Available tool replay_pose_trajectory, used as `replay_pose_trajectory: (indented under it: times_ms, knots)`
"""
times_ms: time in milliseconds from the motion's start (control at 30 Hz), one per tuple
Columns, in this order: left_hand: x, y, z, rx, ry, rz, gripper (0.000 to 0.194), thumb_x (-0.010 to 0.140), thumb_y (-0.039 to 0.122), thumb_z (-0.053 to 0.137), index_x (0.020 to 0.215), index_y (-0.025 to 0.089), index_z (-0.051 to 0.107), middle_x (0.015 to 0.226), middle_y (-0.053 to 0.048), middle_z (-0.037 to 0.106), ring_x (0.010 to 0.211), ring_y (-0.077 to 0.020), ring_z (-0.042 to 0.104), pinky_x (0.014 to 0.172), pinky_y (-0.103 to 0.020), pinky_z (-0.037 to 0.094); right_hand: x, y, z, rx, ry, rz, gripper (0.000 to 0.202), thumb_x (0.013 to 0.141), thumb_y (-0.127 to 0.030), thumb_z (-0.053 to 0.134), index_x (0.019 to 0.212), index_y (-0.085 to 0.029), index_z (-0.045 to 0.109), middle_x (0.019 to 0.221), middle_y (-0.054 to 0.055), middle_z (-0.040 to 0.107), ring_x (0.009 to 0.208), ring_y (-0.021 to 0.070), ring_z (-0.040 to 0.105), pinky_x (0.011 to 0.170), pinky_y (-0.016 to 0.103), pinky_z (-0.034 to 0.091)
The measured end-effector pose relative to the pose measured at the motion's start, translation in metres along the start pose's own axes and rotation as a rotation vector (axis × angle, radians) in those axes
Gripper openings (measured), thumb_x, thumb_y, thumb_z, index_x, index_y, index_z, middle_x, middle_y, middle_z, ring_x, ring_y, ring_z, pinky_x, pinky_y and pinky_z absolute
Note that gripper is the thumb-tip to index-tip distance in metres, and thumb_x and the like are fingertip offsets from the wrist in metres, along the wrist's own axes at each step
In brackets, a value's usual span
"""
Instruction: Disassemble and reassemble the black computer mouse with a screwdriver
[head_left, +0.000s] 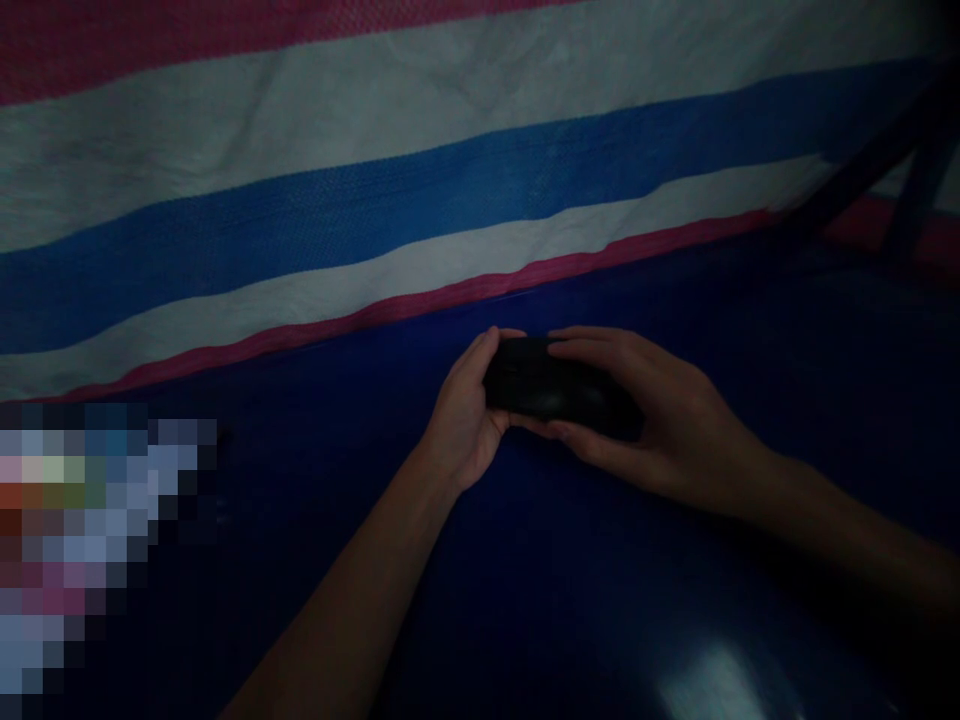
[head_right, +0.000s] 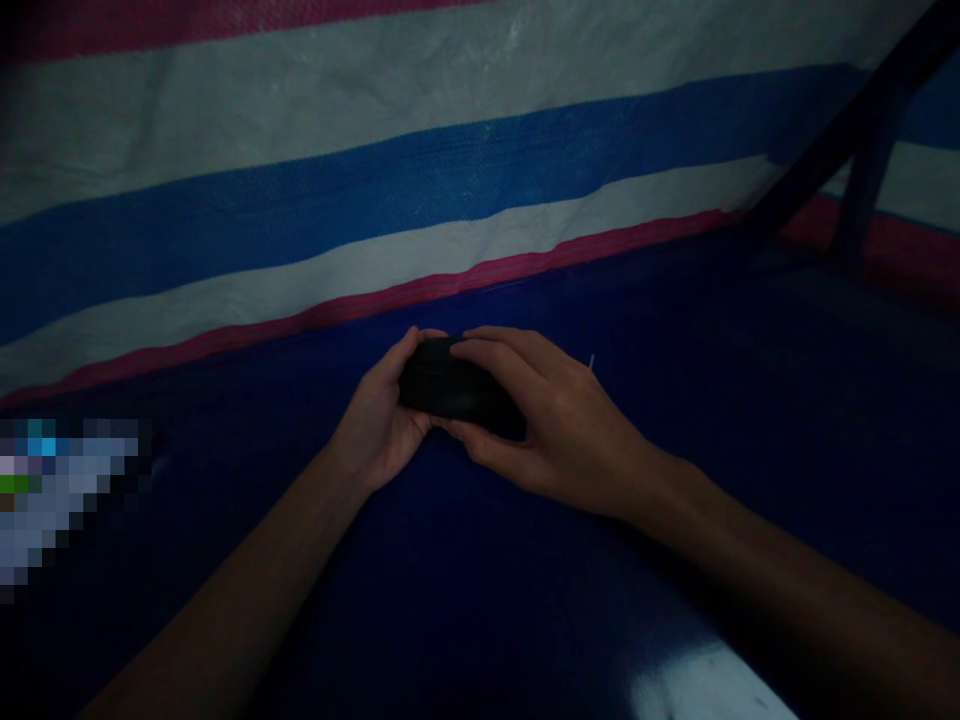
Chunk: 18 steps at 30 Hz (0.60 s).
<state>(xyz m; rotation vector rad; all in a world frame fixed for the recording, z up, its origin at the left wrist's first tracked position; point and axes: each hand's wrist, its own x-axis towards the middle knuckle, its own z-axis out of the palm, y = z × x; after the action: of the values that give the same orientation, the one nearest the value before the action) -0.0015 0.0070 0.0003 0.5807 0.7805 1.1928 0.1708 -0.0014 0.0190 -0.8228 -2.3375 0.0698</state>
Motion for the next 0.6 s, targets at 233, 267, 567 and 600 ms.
replay_pose_trajectory:
  times_ms: [233,267,567,600]
  knots:
    - [0.0003,0.0004,0.0010,-0.015,0.001,-0.003,0.022,0.090,0.033,0.048,0.086,0.015,0.061,0.078,-0.004,0.060,0.059,-0.0130,0.061,0.041,-0.022,0.053,-0.0005,-0.0012,0.0001,0.037,-0.010,0.028,0.044,0.084,-0.033,0.062,0.121,-0.013,0.052,0.122,0.018,0.061,0.108,0.0267,0.063,0.088,0.041,0.054]
    - [0.0004,0.0001,0.0006,-0.019,0.000,-0.001,0.022,0.090,0.033,0.049,0.086,0.015,0.061,0.078,-0.004,0.060,0.060,-0.0127,0.062,0.042,-0.021,0.053,-0.0004,-0.0014,-0.0002,0.043,-0.011,0.028,0.043,0.084,-0.033,0.062,0.121,-0.014,0.051,0.122,0.018,0.061,0.108,0.0267,0.063,0.087,0.042,0.054]
    - [0.0005,0.0004,-0.0004,-0.015,-0.024,-0.017,0.023,0.089,0.034,0.049,0.086,0.016,0.062,0.077,-0.004,0.062,0.061,-0.0132,0.062,0.045,-0.022,0.054,0.0007,-0.0010,0.0008,0.055,-0.012,0.022,0.044,0.084,-0.033,0.060,0.121,-0.011,0.051,0.121,0.019,0.060,0.107,0.0258,0.063,0.086,0.039,0.055]
    - [0.0006,0.0008,0.0000,-0.016,-0.023,-0.019,0.023,0.089,0.034,0.049,0.086,0.015,0.063,0.077,-0.004,0.061,0.061,-0.0130,0.062,0.045,-0.021,0.054,0.0004,-0.0009,0.0010,0.059,-0.013,0.024,0.045,0.084,-0.033,0.061,0.121,-0.010,0.051,0.121,0.019,0.060,0.108,0.0259,0.063,0.086,0.039,0.055]
